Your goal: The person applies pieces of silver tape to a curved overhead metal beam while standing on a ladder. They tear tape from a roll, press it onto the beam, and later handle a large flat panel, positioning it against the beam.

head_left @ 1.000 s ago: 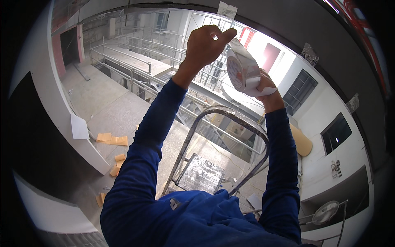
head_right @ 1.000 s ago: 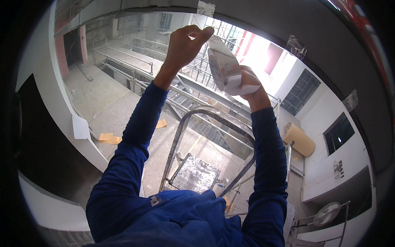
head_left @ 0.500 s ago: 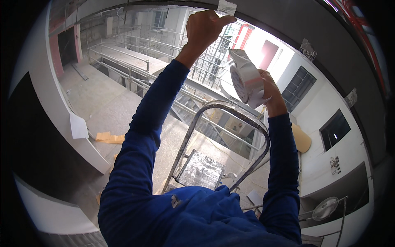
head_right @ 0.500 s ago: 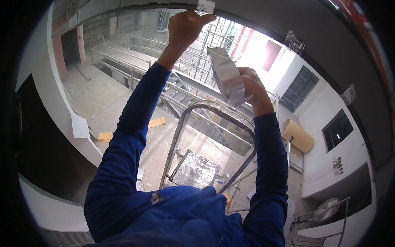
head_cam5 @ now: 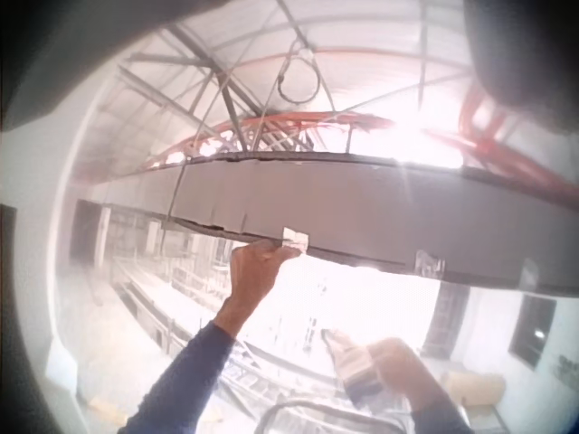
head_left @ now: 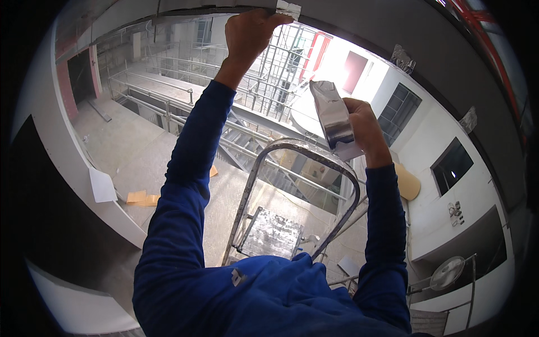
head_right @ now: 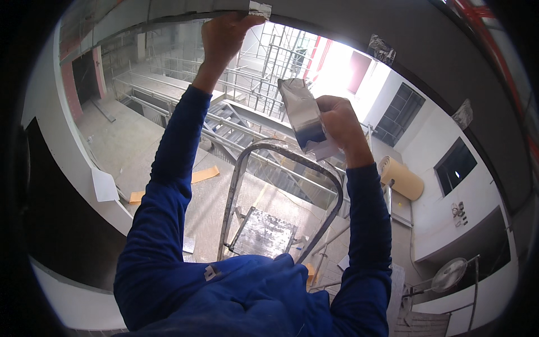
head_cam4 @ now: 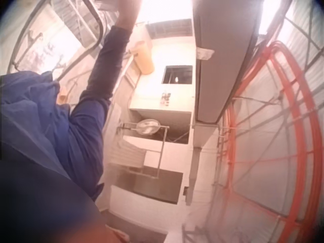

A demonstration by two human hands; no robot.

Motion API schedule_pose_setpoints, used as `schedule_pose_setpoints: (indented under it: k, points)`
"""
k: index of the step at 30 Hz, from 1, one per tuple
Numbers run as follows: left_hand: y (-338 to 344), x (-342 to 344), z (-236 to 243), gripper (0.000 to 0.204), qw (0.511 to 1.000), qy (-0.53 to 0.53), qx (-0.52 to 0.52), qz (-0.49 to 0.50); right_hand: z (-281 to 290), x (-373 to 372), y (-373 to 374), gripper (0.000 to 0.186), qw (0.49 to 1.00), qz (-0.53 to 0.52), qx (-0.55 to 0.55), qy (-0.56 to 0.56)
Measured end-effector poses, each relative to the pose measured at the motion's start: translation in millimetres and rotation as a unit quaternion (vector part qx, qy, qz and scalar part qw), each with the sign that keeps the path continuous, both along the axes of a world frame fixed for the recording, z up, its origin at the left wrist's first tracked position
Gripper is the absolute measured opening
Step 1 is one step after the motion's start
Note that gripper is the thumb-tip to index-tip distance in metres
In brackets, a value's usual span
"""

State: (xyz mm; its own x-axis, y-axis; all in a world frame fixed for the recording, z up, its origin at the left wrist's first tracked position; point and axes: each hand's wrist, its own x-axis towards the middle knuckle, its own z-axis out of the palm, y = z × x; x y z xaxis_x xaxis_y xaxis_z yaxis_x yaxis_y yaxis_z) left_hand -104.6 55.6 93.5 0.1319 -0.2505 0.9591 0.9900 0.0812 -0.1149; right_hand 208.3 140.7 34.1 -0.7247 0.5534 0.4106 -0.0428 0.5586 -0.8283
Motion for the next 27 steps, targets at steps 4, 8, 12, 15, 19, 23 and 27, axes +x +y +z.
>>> schedule_pose_setpoints:
  k: [4, 8, 12, 15, 19, 23, 27]
  points:
    - [-8, -13, 0, 0.007, 0.998, -0.011, -0.038, -0.038, 0, 10, 0, 0.026, 0.999, -0.030, 0.015, -0.021]
    - [-7, -6, 1, 0.019, 0.967, -0.027, 0.040, -0.251, -3, 23, 7, 0.027, 0.998, -0.048, 0.048, -0.014]
    - [-5, 49, -3, 0.042, 0.986, 0.059, 0.036, -0.149, -6, 27, 17, 0.028, 0.999, 0.005, -0.019, 0.032]
    - [-8, 91, 10, 0.042, 0.987, 0.138, 0.040, -0.068, -9, 26, 18, 0.018, 0.998, -0.002, -0.041, 0.053]
    - [-17, 112, 34, 0.027, 0.980, 0.128, 0.024, -0.151, -12, 29, 14, 0.017, 0.998, -0.045, -0.004, 0.043]
    - [-17, 112, 38, 0.023, 0.980, 0.126, -0.009, -0.153, -13, 34, 17, 0.016, 0.997, -0.053, -0.009, 0.059]
    - [-14, 109, 37, 0.022, 0.980, 0.129, -0.012, -0.153, -12, 35, 19, 0.015, 0.995, -0.062, -0.025, 0.073]
